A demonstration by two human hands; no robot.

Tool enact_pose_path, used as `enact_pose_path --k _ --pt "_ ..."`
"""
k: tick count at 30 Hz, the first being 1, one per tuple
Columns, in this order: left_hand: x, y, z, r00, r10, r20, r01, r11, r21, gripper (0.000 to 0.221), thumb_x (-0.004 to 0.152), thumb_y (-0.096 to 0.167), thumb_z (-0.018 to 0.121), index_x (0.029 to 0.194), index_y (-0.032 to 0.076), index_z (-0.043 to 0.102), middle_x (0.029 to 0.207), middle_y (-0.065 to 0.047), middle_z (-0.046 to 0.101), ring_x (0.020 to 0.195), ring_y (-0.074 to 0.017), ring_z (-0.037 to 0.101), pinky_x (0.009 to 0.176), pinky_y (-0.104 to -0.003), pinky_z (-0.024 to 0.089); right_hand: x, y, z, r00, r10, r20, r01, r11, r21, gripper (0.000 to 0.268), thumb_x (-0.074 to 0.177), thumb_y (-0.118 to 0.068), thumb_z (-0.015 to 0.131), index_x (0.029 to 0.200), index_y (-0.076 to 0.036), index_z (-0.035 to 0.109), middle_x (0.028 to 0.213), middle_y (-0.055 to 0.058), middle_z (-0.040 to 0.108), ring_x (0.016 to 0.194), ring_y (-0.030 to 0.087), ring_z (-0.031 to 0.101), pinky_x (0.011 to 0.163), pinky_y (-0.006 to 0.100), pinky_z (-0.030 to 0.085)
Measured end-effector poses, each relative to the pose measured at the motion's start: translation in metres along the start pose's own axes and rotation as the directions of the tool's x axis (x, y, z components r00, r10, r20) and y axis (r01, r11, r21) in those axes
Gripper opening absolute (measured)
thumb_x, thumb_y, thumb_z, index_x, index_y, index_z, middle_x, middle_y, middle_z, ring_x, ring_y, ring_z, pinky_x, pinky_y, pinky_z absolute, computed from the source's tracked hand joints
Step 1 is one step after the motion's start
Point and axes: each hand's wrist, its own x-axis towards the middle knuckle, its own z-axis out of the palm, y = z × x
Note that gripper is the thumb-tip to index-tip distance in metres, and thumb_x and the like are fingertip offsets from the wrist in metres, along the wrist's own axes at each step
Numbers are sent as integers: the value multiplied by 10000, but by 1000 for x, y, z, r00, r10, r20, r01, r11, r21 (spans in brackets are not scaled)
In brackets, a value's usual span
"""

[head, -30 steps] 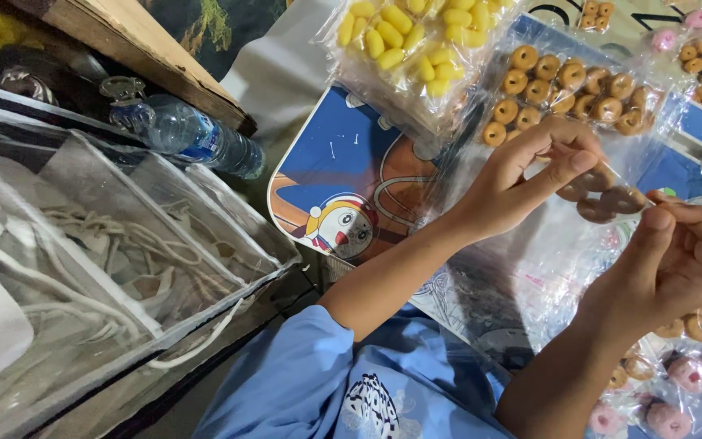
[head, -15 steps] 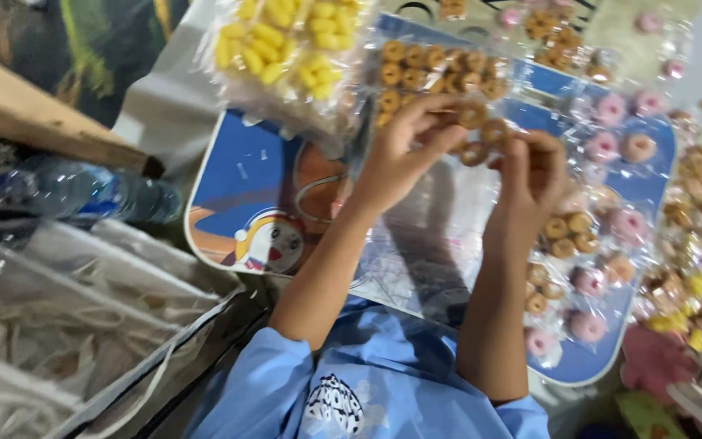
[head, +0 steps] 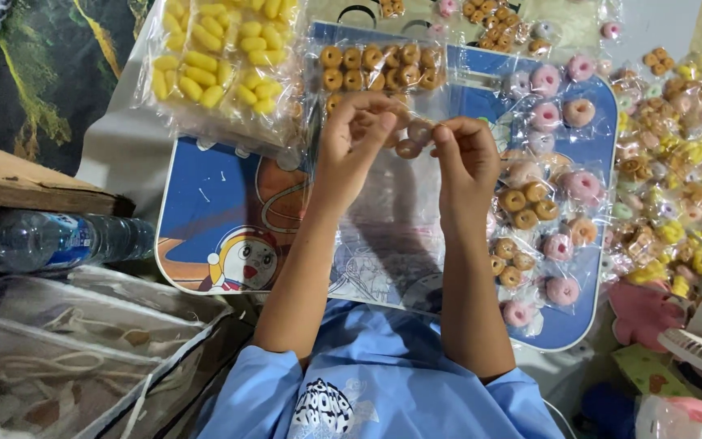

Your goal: The person places miniature donut figurines into a clear plastic bag and then presses the bag against the table.

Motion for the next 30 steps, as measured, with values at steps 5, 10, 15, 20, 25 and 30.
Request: enact_pose_path --k 5,10,15,20,25,30 --pt "2 -15 -12 998 11 -63 -9 1000 29 237 1010 291 724 1095 72 694 949 -60 677 833 -93 642 760 -264 553 1 -12 7 999 20 39 -19 1000 -23 132 1050 -123 676 1112 -9 651 947 96 667 889 147 634 759 275 529" --pt "0 -18 -6 1000 -23 10 24 999 -48 375 1020 378 715 1209 64 638 1070 -137 647 903 -210 640 875 -326 537 1 1 3 999 36 36 -36 999 6 123 1016 -65 713 1096 6 653 920 113 694 841 146 647 712 271 535" --pt "-3 -6 -3 996 -62 68 63 998 -10 347 1000 320 755 1225 84 637 1065 -46 644 995 -118 659 874 -274 539 0 -7 3 994 73 80 -77 996 43 248 1034 -66 700 1256 12 620 1005 137 715 901 142 668 732 252 553" --pt "2 17 -4 997 -43 66 44 999 -19 281 1020 332 725 1167 100 665 988 -2 613 945 -68 612 870 -279 540 -3 -10 6 991 113 78 -118 992 52 318 1020 15 687 1327 44 606 955 142 731 869 144 699 736 231 569" --pt "2 20 0 998 -33 55 31 999 30 211 1018 288 711 1070 89 662 860 -7 617 868 -51 584 816 -257 527 -1 -16 8 989 122 80 -128 989 72 318 1023 -35 705 1327 16 624 1006 166 749 877 139 696 732 231 576" --pt "0 6 -9 978 -166 124 161 986 51 435 978 423 665 1249 89 599 1114 -47 661 987 -140 653 851 -244 564 -1 -16 3 981 166 104 -167 986 0 288 1017 -130 722 1282 -42 649 976 52 721 850 99 669 714 229 563"
